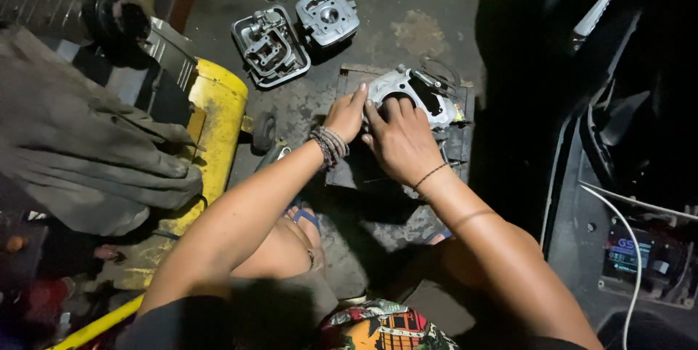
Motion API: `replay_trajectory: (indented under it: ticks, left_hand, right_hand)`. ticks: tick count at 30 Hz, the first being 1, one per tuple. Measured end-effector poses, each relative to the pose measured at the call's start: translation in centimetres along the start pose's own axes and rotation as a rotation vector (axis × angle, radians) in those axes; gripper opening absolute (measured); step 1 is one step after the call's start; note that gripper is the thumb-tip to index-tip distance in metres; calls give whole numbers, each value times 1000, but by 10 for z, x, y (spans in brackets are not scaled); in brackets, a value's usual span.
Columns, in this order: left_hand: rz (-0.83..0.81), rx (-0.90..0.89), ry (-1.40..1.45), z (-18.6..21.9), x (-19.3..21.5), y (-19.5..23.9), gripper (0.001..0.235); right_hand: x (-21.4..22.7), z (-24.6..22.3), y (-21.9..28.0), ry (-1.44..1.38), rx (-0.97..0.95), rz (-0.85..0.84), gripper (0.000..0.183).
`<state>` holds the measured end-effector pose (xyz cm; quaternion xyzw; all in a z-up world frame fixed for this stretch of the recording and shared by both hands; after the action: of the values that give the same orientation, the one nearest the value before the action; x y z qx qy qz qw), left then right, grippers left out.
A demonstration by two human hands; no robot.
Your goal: Cleaning and inspecting the mating surface of a motorcycle cylinder block using a cloth and fingers.
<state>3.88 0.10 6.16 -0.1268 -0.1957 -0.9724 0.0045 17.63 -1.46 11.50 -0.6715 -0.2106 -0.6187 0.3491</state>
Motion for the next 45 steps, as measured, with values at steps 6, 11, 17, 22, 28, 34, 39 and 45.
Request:
replay_trajectory:
  ticks: [6, 11, 17, 22, 28, 34, 39, 45]
  left_hand:
    - [22, -2, 20, -15, -2, -8, 79]
    - [74, 23, -5, -25, -8, -18, 75]
    - [44, 25, 7, -32, -3, -19, 74]
    - [47, 8, -9, -34, -3, -28, 75]
    - [70, 48, -4, -20, -2, -16, 74]
    - [43, 58, -40, -8, 1, -9, 81]
    - [86, 88, -6, -20, -5, -12, 79]
    - [129, 90, 4, -16, -4, -6, 82]
  right_hand:
    - [19, -3, 40, 30, 7, -110, 62]
    - [5, 0, 13, 14, -2, -72, 61]
    - [1, 0, 13, 13, 20, -32, 64]
    - [13, 0, 35, 27, 4, -113, 64]
    - [-2, 0, 1, 13, 23, 10, 66]
    - [6, -2, 19, 27, -7, -11, 68]
    - [13, -1, 39, 4, -45, -131, 65]
    - [-13, 9, 2, -75, -30, -47, 65]
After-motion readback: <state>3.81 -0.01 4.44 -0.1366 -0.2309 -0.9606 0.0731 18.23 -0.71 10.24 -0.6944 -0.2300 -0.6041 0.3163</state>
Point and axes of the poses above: each hand's wrist, its own y-axis away from the middle knuckle, its own x-axis out of the back of the hand, z = x × y, the point moved 4 cm from there along -y, towards the middle knuckle, and after that the axes turned 3 degrees about z, right-handed, at the moved point
